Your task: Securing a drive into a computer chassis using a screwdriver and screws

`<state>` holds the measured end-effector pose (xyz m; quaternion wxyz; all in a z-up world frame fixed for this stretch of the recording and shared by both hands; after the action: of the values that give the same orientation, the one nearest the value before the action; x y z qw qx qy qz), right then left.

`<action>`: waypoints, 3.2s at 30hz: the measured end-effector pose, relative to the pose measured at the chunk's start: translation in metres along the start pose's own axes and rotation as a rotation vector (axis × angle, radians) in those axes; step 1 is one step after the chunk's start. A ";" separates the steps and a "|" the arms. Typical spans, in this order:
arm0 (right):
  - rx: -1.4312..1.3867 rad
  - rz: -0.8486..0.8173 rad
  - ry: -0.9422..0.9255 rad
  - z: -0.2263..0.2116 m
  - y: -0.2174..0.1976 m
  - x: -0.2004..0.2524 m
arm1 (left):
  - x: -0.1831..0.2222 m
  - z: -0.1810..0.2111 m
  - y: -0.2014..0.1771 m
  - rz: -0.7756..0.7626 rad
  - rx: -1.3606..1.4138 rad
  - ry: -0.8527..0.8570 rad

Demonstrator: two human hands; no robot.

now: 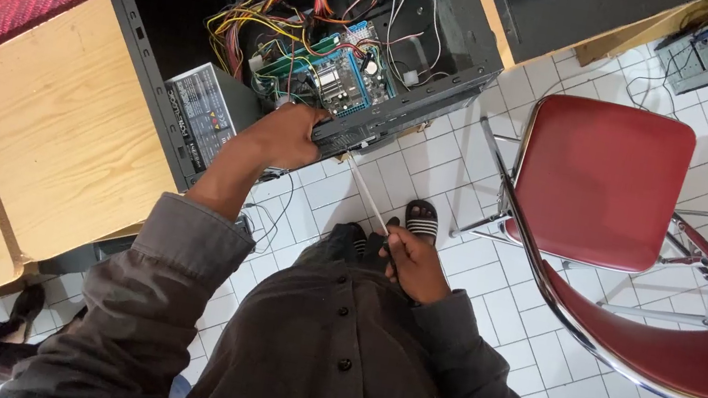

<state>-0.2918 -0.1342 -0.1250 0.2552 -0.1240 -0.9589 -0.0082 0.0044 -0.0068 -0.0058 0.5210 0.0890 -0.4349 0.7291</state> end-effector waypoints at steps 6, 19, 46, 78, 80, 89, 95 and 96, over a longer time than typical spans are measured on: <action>-0.015 -0.019 0.001 0.000 -0.001 0.003 | -0.003 -0.001 0.002 -0.001 -0.028 0.010; -0.100 0.047 0.004 0.004 0.007 0.004 | -0.038 -0.043 0.018 0.000 -0.049 -0.002; -0.897 -0.244 0.139 0.057 0.011 -0.016 | -0.046 -0.047 0.018 0.019 0.029 0.087; -0.343 0.094 0.207 0.039 0.015 -0.005 | -0.034 -0.016 0.018 0.057 0.015 0.108; 0.261 0.177 0.229 0.008 0.019 0.005 | -0.029 -0.013 0.015 0.061 0.016 0.099; 0.232 0.037 0.337 0.020 -0.006 -0.008 | -0.017 0.000 0.007 0.037 0.012 0.109; -0.789 -0.389 0.372 0.043 -0.001 -0.017 | -0.028 -0.007 0.014 0.038 0.009 0.091; -0.611 -0.243 0.221 0.053 0.003 -0.019 | -0.033 -0.011 0.016 0.045 0.004 0.089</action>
<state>-0.3012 -0.1316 -0.1802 0.3056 -0.0779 -0.8864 -0.3388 0.0089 -0.0222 -0.0405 0.5231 0.0478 -0.4117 0.7447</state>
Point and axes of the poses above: each hand's wrist, its own x-axis away from the middle knuckle, its own y-axis out of the palm, z = x × y, the point moved 1 cm from there along -x, towards the middle knuckle, and after that the axes turned 1 degree about x, right-handed, at the moved point
